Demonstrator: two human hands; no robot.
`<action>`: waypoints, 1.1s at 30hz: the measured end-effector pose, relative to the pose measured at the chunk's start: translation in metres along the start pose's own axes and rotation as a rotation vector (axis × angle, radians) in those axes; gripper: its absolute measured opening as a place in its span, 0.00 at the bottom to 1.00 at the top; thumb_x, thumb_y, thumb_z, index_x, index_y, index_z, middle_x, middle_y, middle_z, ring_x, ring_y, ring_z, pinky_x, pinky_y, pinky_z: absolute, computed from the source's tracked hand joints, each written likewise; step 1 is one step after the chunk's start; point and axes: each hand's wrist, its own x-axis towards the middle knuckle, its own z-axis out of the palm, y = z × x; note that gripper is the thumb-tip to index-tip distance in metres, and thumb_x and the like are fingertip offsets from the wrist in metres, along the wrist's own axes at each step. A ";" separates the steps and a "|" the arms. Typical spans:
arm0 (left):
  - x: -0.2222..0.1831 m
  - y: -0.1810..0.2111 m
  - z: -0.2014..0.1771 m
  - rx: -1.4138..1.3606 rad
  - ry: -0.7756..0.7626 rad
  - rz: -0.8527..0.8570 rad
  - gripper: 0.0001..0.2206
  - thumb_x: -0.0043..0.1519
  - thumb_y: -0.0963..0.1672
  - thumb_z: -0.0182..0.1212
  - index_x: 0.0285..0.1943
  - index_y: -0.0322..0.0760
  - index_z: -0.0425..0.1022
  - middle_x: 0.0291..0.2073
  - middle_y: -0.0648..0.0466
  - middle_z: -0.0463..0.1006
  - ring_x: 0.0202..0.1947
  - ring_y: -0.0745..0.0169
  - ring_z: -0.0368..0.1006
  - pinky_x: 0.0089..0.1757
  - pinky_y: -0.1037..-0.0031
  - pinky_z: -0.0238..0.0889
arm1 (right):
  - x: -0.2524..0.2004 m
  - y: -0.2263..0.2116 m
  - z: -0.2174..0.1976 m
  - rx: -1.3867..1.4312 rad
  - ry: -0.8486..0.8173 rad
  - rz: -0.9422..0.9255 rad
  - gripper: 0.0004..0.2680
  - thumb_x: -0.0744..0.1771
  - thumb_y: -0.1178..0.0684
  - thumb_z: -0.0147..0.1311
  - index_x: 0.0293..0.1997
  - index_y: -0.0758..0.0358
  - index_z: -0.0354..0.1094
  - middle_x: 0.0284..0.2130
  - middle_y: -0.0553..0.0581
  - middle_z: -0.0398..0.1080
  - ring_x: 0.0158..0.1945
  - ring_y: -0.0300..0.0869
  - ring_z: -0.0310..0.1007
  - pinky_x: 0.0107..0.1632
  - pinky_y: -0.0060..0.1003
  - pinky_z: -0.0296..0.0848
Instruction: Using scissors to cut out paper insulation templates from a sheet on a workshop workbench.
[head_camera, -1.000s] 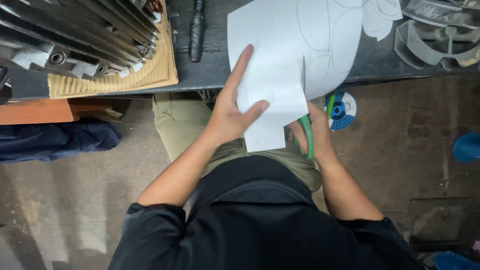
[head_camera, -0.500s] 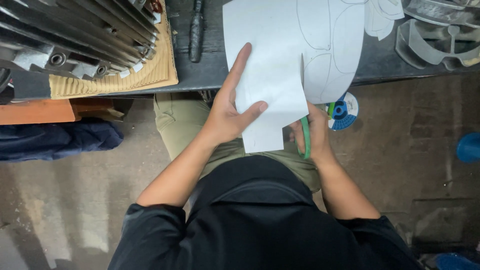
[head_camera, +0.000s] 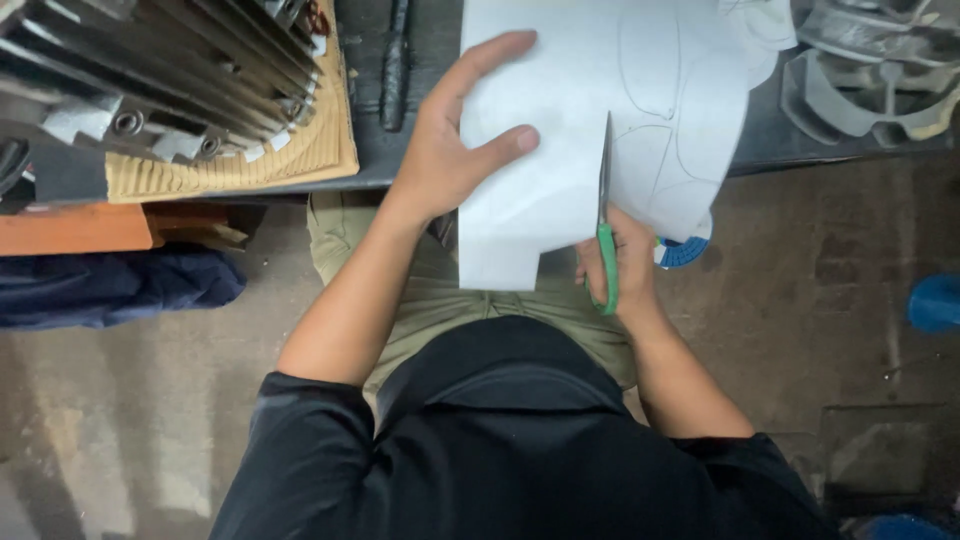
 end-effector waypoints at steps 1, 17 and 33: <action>0.003 0.002 0.004 -0.002 -0.003 0.008 0.25 0.69 0.52 0.62 0.72 0.44 0.61 0.70 0.55 0.64 0.74 0.55 0.59 0.72 0.59 0.54 | 0.003 -0.001 0.000 -0.004 0.006 -0.005 0.14 0.68 0.42 0.50 0.32 0.65 0.65 0.13 0.54 0.63 0.14 0.39 0.65 0.17 0.33 0.66; -0.015 0.025 0.021 0.158 -0.079 -0.086 0.24 0.70 0.45 0.59 0.75 0.48 0.57 0.73 0.56 0.62 0.76 0.55 0.59 0.70 0.59 0.54 | 0.018 -0.030 -0.001 0.006 0.065 -0.129 0.04 0.69 0.61 0.50 0.45 0.66 0.70 0.41 0.52 0.72 0.46 0.38 0.67 0.44 0.33 0.69; 0.004 0.040 0.018 0.129 -0.062 -0.022 0.24 0.70 0.46 0.60 0.74 0.45 0.59 0.72 0.54 0.63 0.75 0.52 0.60 0.71 0.57 0.56 | 0.046 -0.023 -0.012 0.036 0.087 -0.034 0.11 0.68 0.57 0.52 0.58 0.63 0.68 0.51 0.59 0.72 0.55 0.45 0.69 0.53 0.40 0.73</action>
